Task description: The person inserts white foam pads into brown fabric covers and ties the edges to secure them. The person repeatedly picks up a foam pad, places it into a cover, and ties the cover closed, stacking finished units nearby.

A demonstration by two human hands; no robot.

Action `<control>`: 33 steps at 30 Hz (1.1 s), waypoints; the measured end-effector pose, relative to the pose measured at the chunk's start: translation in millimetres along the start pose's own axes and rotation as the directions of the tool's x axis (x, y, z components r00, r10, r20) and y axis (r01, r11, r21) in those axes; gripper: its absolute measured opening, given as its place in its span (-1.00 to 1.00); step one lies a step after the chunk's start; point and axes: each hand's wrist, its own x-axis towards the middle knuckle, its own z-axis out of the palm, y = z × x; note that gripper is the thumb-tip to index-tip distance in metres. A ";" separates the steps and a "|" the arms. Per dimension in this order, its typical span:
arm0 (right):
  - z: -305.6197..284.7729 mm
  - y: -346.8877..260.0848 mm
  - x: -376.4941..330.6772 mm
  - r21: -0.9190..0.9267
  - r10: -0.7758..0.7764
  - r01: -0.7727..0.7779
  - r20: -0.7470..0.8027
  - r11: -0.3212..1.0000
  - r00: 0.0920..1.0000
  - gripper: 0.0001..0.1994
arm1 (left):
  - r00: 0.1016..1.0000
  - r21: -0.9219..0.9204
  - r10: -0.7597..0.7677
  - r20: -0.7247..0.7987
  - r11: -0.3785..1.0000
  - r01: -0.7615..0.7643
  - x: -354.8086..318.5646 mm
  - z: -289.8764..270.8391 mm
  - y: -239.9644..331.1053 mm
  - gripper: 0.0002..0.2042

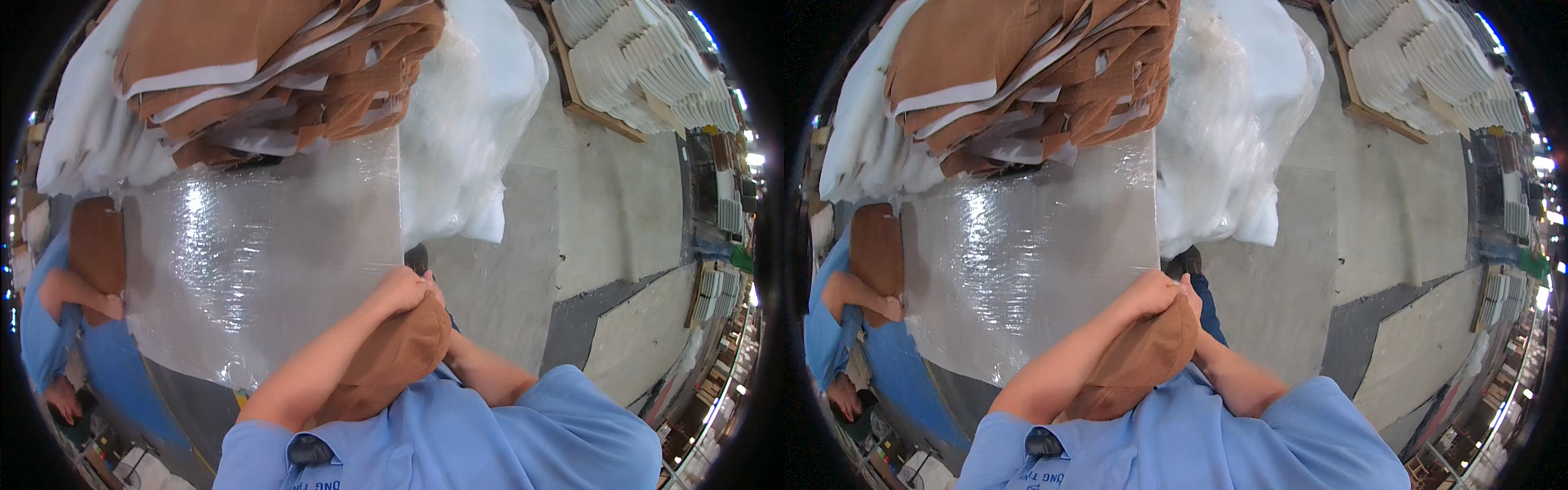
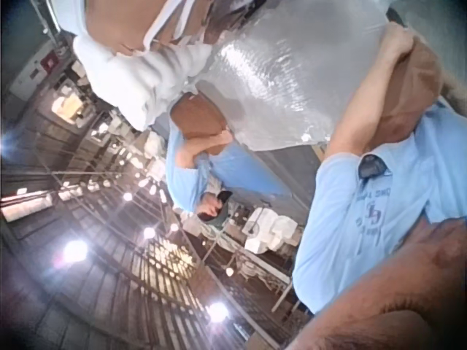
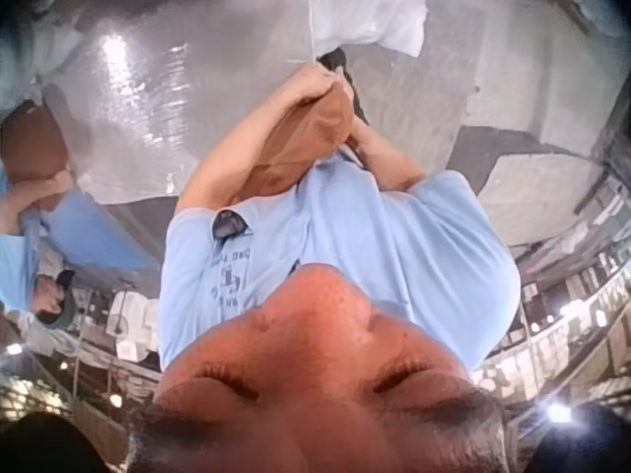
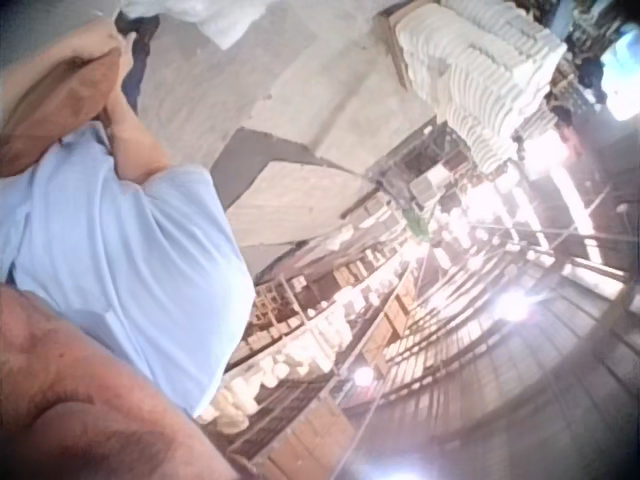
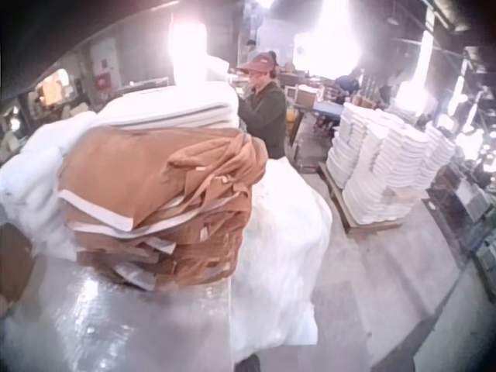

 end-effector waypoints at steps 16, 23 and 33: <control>24.4 -15.4 -53.9 -0.178 0.284 -0.224 0.494 0.958 0.822 -0.19 | 0.925 0.048 0.217 -0.312 0.976 -0.213 -93.6 6.5 -92.7 -0.70; 3.5 -33.6 -69.4 -0.271 0.267 -0.165 0.404 0.948 0.875 -0.19 | 0.766 0.031 0.113 -0.633 0.992 -0.120 -96.4 22.9 -67.9 -0.76; -0.6 -40.4 -75.7 -0.364 0.274 -0.143 0.340 0.920 0.899 -0.19 | 0.806 0.164 0.204 -0.555 0.977 -0.135 -84.2 16.1 -92.4 -0.66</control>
